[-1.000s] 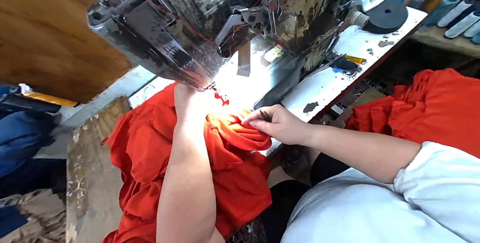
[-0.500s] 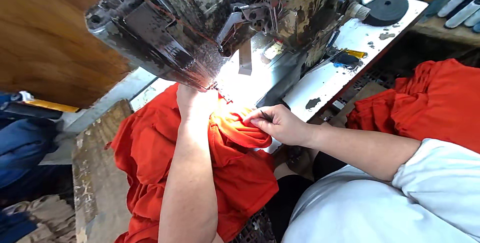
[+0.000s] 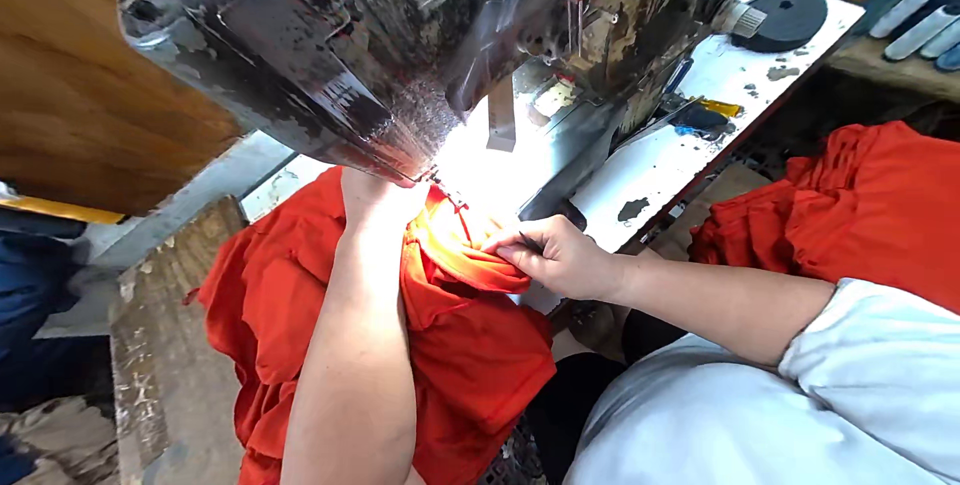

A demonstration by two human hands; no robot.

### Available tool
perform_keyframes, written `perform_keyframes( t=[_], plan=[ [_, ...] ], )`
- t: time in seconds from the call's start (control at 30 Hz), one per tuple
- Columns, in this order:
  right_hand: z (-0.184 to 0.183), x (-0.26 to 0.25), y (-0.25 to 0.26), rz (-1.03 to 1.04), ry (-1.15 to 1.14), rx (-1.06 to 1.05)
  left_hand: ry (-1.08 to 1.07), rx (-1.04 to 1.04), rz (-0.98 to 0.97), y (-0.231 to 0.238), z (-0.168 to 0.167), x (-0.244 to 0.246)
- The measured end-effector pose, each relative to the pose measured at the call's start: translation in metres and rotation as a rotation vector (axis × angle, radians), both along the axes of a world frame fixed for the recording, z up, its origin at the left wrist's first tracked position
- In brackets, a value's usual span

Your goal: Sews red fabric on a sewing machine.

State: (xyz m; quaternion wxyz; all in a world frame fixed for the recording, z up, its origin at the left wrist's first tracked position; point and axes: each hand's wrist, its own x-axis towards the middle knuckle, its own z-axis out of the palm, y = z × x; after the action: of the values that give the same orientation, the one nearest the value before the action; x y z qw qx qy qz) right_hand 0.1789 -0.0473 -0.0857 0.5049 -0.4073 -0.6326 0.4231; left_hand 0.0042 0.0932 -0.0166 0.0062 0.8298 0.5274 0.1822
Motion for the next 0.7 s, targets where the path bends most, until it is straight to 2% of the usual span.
perform_keyframes(
  t=[0.1,0.2,0.27,0.33,0.43,0.5,0.6,0.7],
  plan=[
    [0.000,-0.002,0.005,-0.015,-0.019,0.011,0.004,-0.054,0.044,0.003,0.005,0.003],
    [0.003,0.000,0.002,-0.012,-0.033,0.000,0.042,0.033,-0.025,0.004,0.006,-0.005],
    [0.008,0.007,-0.009,0.032,-0.035,-0.032,0.063,0.071,-0.080,-0.026,0.014,-0.015],
    [0.013,0.014,-0.019,0.071,-0.017,-0.075,0.040,0.056,-0.152,-0.079,0.024,-0.018],
    [0.017,0.022,-0.021,0.122,-0.037,-0.151,0.008,-0.065,-0.439,-0.130,0.000,-0.029],
    [0.024,0.024,-0.016,0.183,-0.125,-0.133,-0.001,0.001,-0.440,-0.145,-0.008,-0.037],
    [0.033,0.021,-0.009,0.142,-0.303,0.172,-0.032,0.098,-0.415,-0.171,0.012,-0.030],
    [0.045,0.027,-0.006,0.185,-0.320,0.516,-0.249,0.206,-0.450,-0.189,0.028,-0.010]
  ],
)
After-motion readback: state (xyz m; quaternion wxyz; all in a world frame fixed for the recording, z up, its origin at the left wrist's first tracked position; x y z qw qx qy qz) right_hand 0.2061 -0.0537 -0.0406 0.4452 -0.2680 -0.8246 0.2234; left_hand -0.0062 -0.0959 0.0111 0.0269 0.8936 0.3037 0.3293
